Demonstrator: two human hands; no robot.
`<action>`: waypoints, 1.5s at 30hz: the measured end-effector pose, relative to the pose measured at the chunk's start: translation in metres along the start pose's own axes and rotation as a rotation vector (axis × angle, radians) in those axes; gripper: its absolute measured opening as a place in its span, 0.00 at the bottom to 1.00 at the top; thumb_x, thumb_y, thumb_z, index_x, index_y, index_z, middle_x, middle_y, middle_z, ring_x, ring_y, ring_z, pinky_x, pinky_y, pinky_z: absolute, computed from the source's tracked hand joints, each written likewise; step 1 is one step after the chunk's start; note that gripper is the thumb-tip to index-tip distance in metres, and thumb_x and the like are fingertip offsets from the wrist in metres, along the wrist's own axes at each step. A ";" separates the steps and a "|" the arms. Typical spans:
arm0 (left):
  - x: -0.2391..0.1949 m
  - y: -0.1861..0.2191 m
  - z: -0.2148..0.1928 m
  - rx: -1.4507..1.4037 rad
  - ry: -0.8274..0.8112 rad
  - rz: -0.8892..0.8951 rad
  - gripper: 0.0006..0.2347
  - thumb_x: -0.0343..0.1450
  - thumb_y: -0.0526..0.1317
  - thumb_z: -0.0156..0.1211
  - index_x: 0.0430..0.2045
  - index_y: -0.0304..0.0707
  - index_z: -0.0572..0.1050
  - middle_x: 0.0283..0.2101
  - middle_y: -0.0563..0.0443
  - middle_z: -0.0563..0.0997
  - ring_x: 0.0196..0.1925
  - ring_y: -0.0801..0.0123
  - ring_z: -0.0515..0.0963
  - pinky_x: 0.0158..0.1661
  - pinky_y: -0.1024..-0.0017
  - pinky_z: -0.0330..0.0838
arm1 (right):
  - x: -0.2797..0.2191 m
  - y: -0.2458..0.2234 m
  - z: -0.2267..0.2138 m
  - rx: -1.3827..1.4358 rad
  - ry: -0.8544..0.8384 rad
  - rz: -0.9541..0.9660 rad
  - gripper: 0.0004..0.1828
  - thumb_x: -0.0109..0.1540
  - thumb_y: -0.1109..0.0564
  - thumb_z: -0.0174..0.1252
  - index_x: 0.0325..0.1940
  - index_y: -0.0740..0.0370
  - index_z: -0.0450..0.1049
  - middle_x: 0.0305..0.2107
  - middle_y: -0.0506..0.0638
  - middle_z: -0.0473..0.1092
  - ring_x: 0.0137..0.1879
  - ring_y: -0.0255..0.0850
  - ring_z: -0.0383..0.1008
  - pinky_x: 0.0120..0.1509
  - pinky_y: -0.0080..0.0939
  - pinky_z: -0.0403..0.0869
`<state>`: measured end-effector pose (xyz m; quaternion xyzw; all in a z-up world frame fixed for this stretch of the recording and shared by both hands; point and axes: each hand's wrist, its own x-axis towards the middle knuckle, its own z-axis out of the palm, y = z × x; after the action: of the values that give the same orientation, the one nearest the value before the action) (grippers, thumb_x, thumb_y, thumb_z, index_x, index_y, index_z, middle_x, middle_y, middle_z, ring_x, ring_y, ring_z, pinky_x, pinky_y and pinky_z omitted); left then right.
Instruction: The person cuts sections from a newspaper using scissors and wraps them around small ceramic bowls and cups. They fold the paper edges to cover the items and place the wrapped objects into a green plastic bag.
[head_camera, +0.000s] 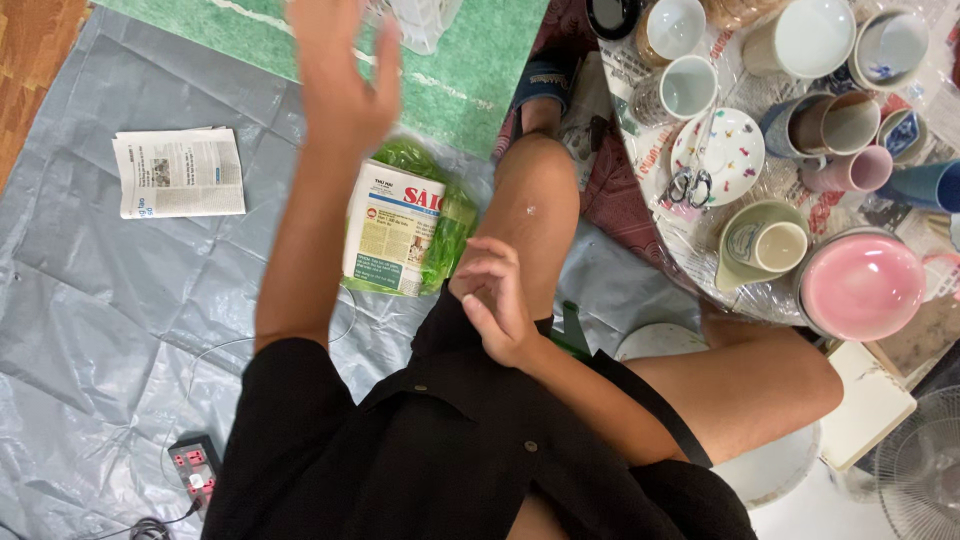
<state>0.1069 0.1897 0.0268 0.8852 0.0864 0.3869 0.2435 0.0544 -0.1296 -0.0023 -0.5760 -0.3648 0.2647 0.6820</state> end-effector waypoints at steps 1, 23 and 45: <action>-0.007 0.027 -0.002 -0.112 -0.027 0.053 0.17 0.77 0.31 0.60 0.62 0.34 0.71 0.64 0.36 0.73 0.69 0.46 0.70 0.70 0.54 0.59 | -0.001 0.001 -0.001 0.010 0.015 0.010 0.20 0.71 0.57 0.51 0.66 0.61 0.57 0.68 0.59 0.51 0.62 0.41 0.65 0.64 0.42 0.71; -0.085 0.177 0.098 -1.143 -0.283 -0.346 0.11 0.80 0.31 0.46 0.55 0.29 0.72 0.62 0.39 0.76 0.50 0.66 0.80 0.61 0.68 0.72 | -0.024 0.041 -0.069 0.103 0.477 -0.008 0.21 0.73 0.46 0.49 0.65 0.57 0.56 0.68 0.57 0.55 0.60 0.39 0.67 0.57 0.41 0.72; -0.075 0.195 0.135 -0.405 -0.880 0.089 0.12 0.71 0.36 0.63 0.48 0.41 0.75 0.37 0.52 0.78 0.40 0.61 0.78 0.39 0.63 0.68 | -0.013 0.323 -0.194 0.662 0.618 1.011 0.29 0.63 0.43 0.56 0.69 0.40 0.64 0.64 0.45 0.60 0.66 0.44 0.62 0.66 0.49 0.64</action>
<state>0.1472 -0.0540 -0.0029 0.9024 -0.1397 -0.0052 0.4077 0.2219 -0.1912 -0.3345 -0.4860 0.2614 0.4720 0.6875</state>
